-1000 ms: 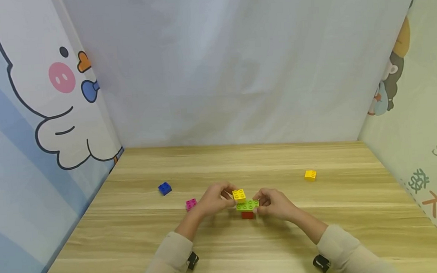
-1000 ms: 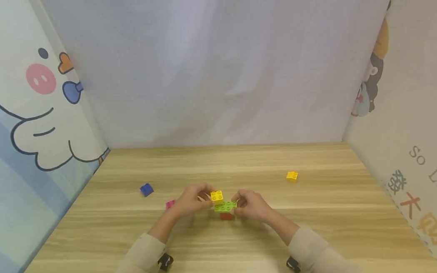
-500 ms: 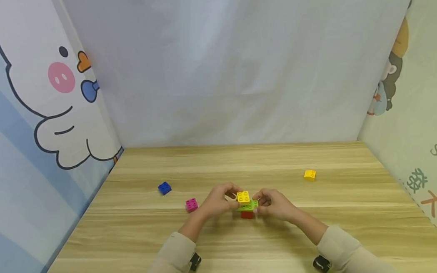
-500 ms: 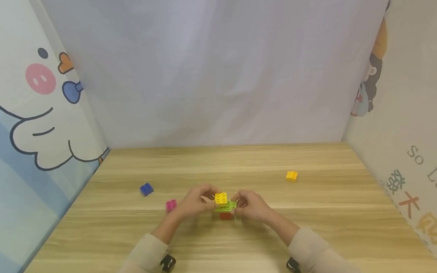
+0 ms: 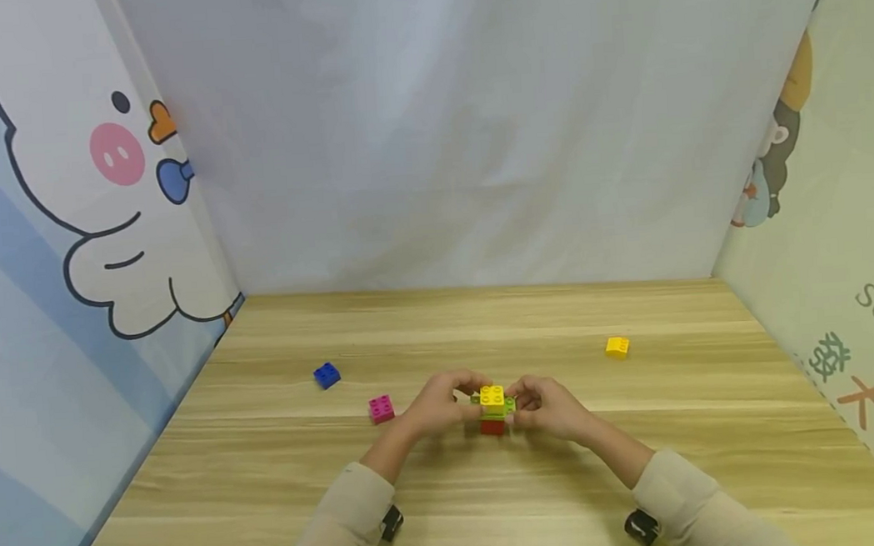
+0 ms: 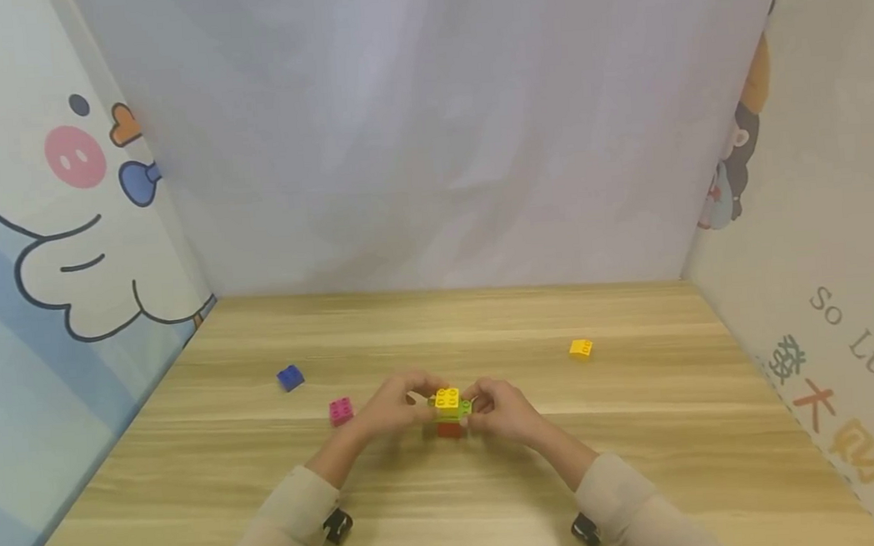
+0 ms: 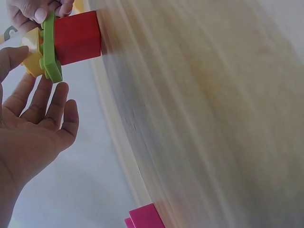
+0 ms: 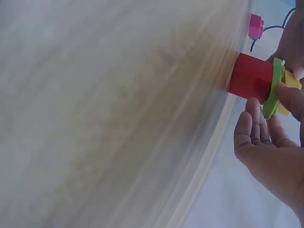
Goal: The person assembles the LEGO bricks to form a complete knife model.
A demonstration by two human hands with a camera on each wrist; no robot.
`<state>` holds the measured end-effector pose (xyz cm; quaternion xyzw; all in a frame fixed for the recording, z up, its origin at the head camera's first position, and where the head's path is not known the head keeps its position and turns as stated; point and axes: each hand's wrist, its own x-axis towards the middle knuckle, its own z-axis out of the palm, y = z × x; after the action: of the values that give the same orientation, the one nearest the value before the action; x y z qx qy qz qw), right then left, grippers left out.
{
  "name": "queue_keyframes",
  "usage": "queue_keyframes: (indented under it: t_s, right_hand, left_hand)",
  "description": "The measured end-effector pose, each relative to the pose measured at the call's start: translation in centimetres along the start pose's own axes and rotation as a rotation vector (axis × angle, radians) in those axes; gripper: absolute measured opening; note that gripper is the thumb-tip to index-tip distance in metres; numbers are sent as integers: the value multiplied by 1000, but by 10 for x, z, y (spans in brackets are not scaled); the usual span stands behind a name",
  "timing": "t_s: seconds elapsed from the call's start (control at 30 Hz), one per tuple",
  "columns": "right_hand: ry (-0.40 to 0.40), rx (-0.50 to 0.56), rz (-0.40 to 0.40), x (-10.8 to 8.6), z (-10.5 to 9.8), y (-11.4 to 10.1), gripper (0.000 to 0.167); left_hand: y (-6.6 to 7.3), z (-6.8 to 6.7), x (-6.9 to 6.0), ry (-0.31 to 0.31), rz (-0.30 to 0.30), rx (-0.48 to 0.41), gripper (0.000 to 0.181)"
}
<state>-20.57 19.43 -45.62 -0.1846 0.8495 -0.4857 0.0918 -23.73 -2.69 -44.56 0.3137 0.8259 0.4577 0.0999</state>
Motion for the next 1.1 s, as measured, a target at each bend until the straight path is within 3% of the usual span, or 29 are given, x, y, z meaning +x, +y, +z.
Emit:
queue_keyframes:
  t_s: [0.53,1.1]
  right_hand:
    - [11,-18,7,1,-1,-5,33]
    - [8,-24,13,1,-2,-7,33]
  left_hand:
    - [1,6,3,17,-59,-20,26]
    - [0,7,2,19,-55,-3,23]
